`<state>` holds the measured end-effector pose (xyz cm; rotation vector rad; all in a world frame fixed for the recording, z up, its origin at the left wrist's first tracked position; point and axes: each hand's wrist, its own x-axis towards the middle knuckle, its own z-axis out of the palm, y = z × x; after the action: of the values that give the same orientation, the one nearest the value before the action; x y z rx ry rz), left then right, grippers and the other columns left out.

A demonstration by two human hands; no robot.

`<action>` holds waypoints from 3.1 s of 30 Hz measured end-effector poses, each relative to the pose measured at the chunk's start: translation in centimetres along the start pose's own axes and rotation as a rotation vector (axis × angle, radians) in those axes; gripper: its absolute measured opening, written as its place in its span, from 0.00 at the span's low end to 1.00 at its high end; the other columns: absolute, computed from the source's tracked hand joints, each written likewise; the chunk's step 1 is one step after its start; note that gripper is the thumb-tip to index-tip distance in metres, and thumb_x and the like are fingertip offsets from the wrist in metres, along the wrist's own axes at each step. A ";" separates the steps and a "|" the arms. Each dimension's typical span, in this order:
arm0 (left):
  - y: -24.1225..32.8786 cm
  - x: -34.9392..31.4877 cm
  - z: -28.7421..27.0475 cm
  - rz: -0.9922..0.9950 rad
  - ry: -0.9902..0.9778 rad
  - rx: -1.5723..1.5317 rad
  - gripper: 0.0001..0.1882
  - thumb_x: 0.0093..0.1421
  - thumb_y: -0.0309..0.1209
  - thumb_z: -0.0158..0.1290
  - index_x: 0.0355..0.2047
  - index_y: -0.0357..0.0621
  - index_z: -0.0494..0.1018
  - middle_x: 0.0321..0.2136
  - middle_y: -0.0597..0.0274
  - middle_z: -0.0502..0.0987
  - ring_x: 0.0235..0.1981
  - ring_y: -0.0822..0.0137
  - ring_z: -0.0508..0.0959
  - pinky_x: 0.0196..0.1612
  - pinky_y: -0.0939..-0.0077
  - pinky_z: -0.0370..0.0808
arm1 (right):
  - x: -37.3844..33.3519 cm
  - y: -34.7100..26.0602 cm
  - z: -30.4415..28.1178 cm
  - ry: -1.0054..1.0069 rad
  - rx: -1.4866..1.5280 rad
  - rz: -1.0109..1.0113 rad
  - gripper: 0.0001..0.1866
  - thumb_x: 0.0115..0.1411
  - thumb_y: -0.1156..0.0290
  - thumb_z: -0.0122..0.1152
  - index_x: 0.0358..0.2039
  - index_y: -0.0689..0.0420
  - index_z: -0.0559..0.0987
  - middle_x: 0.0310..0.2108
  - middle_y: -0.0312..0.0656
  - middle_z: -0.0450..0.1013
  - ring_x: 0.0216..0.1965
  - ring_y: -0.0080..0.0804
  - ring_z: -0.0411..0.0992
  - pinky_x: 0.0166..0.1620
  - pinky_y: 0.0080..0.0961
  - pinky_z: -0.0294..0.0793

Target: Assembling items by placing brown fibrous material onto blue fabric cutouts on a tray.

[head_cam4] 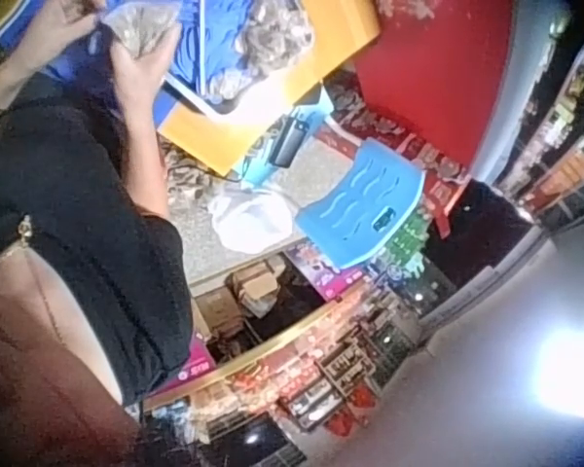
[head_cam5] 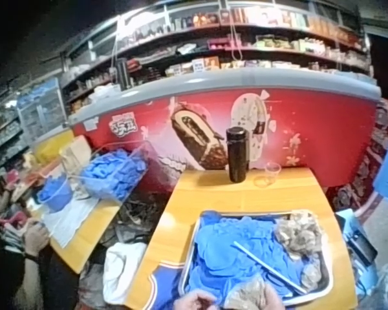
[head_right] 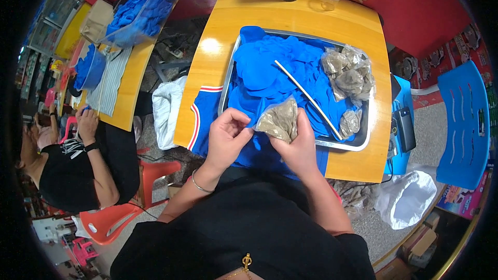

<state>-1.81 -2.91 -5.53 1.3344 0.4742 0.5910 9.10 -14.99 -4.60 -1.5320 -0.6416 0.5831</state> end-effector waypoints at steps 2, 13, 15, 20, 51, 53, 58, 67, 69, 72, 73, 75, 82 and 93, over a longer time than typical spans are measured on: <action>0.2 0.4 -0.1 0.114 0.048 0.152 0.05 0.50 0.19 0.54 0.27 0.37 0.69 0.24 0.67 0.72 0.22 0.82 0.71 0.25 0.87 0.68 | -0.1 -0.2 -0.8 -0.055 -0.027 -0.090 0.21 0.45 0.77 0.62 0.41 0.61 0.68 0.32 0.38 0.71 0.33 0.22 0.69 0.37 0.20 0.68; 2.1 0.5 0.1 0.237 -0.016 0.502 0.05 0.45 0.16 0.55 0.25 0.36 0.74 0.21 0.63 0.70 0.18 0.77 0.70 0.20 0.86 0.65 | -0.3 -2.7 -1.7 -0.642 -0.310 -0.084 0.13 0.52 0.64 0.61 0.31 0.61 0.73 0.21 0.45 0.68 0.23 0.36 0.68 0.27 0.27 0.64; 2.0 0.5 -0.3 0.253 -0.043 0.492 0.06 0.46 0.16 0.55 0.26 0.36 0.75 0.22 0.62 0.70 0.19 0.76 0.70 0.21 0.85 0.66 | -0.2 -2.4 -1.5 -0.635 -0.301 -0.045 0.13 0.53 0.64 0.61 0.30 0.62 0.73 0.20 0.43 0.69 0.22 0.33 0.68 0.27 0.26 0.64; 2.4 0.2 -0.8 0.266 -0.092 0.525 0.08 0.47 0.17 0.54 0.29 0.37 0.76 0.24 0.61 0.71 0.22 0.73 0.72 0.23 0.82 0.68 | -0.2 -2.1 -1.2 -0.540 -0.109 0.170 0.12 0.56 0.66 0.59 0.28 0.64 0.72 0.21 0.39 0.72 0.23 0.21 0.69 0.27 0.20 0.67; 0.1 0.2 -2.0 -0.086 -0.253 0.175 0.04 0.54 0.21 0.52 0.30 0.36 0.70 0.27 0.65 0.71 0.27 0.78 0.71 0.30 0.85 0.69 | -0.1 -0.3 -0.5 -0.319 0.155 0.256 0.10 0.58 0.72 0.55 0.37 0.62 0.69 0.29 0.40 0.72 0.25 0.18 0.71 0.29 0.15 0.69; -0.1 0.2 -2.1 -0.118 -0.270 0.099 0.05 0.54 0.21 0.52 0.31 0.37 0.69 0.27 0.67 0.71 0.27 0.80 0.70 0.30 0.86 0.69 | 0.0 -0.3 -0.5 -0.328 0.189 0.305 0.10 0.58 0.72 0.55 0.37 0.63 0.69 0.29 0.40 0.72 0.25 0.19 0.71 0.29 0.15 0.69; 0.3 0.2 -2.4 -0.296 -0.323 -0.039 0.08 0.53 0.20 0.53 0.34 0.38 0.68 0.29 0.69 0.70 0.30 0.81 0.71 0.33 0.89 0.69 | -0.1 0.3 -0.3 -0.319 0.186 0.264 0.09 0.58 0.71 0.54 0.37 0.63 0.70 0.29 0.40 0.72 0.26 0.19 0.71 0.30 0.15 0.69; 1.3 0.1 -1.0 0.007 -0.220 0.392 0.05 0.49 0.20 0.54 0.26 0.37 0.70 0.24 0.64 0.70 0.23 0.77 0.71 0.27 0.84 0.68 | 0.3 0.2 -0.3 -0.320 0.181 0.270 0.06 0.58 0.72 0.52 0.34 0.60 0.69 0.27 0.37 0.72 0.27 0.19 0.71 0.30 0.15 0.68; 1.7 0.2 -0.7 0.076 -0.218 0.439 0.04 0.49 0.20 0.54 0.26 0.36 0.70 0.24 0.62 0.70 0.23 0.74 0.71 0.27 0.82 0.69 | 0.2 0.3 -0.3 -0.318 0.158 0.233 0.06 0.58 0.73 0.52 0.34 0.60 0.69 0.27 0.37 0.72 0.27 0.20 0.71 0.30 0.15 0.68; 2.0 0.4 -0.6 0.171 -0.216 0.485 0.04 0.49 0.20 0.53 0.26 0.36 0.70 0.25 0.60 0.70 0.24 0.69 0.72 0.29 0.80 0.70 | 0.1 0.4 -0.2 -0.315 0.223 0.248 0.07 0.57 0.73 0.52 0.35 0.59 0.68 0.27 0.37 0.72 0.27 0.21 0.72 0.29 0.16 0.68; 2.0 0.4 -0.6 0.196 -0.217 0.485 0.04 0.49 0.19 0.53 0.25 0.36 0.70 0.26 0.60 0.70 0.25 0.67 0.73 0.29 0.80 0.70 | 0.2 0.3 -0.2 -0.305 0.236 0.268 0.07 0.57 0.73 0.52 0.35 0.60 0.68 0.26 0.37 0.72 0.26 0.21 0.72 0.30 0.17 0.69; 2.0 0.4 -0.6 0.207 -0.232 0.478 0.04 0.48 0.20 0.53 0.26 0.36 0.70 0.27 0.59 0.70 0.28 0.67 0.72 0.32 0.79 0.69 | 0.2 0.2 -0.2 -0.295 0.249 0.287 0.07 0.56 0.74 0.52 0.35 0.61 0.68 0.26 0.38 0.71 0.26 0.21 0.72 0.30 0.18 0.71; 1.4 0.6 -0.8 0.328 -0.278 0.498 0.05 0.49 0.21 0.53 0.27 0.37 0.70 0.31 0.58 0.70 0.34 0.67 0.71 0.37 0.78 0.68 | 0.4 0.0 0.1 -0.287 0.353 0.315 0.06 0.57 0.73 0.50 0.35 0.58 0.68 0.26 0.35 0.70 0.25 0.20 0.70 0.30 0.17 0.69; 1.0 0.7 -1.9 -0.011 -0.268 0.067 0.05 0.53 0.17 0.50 0.31 0.33 0.69 0.33 0.62 0.67 0.33 0.76 0.71 0.34 0.84 0.71 | -0.1 0.2 0.1 -0.348 0.274 0.142 0.14 0.53 0.75 0.56 0.40 0.57 0.67 0.27 0.31 0.68 0.24 0.12 0.64 0.25 0.11 0.60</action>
<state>-2.62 -0.93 -4.91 1.4497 0.2841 0.3824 9.00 -14.97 -4.77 -1.2342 -0.6863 1.0185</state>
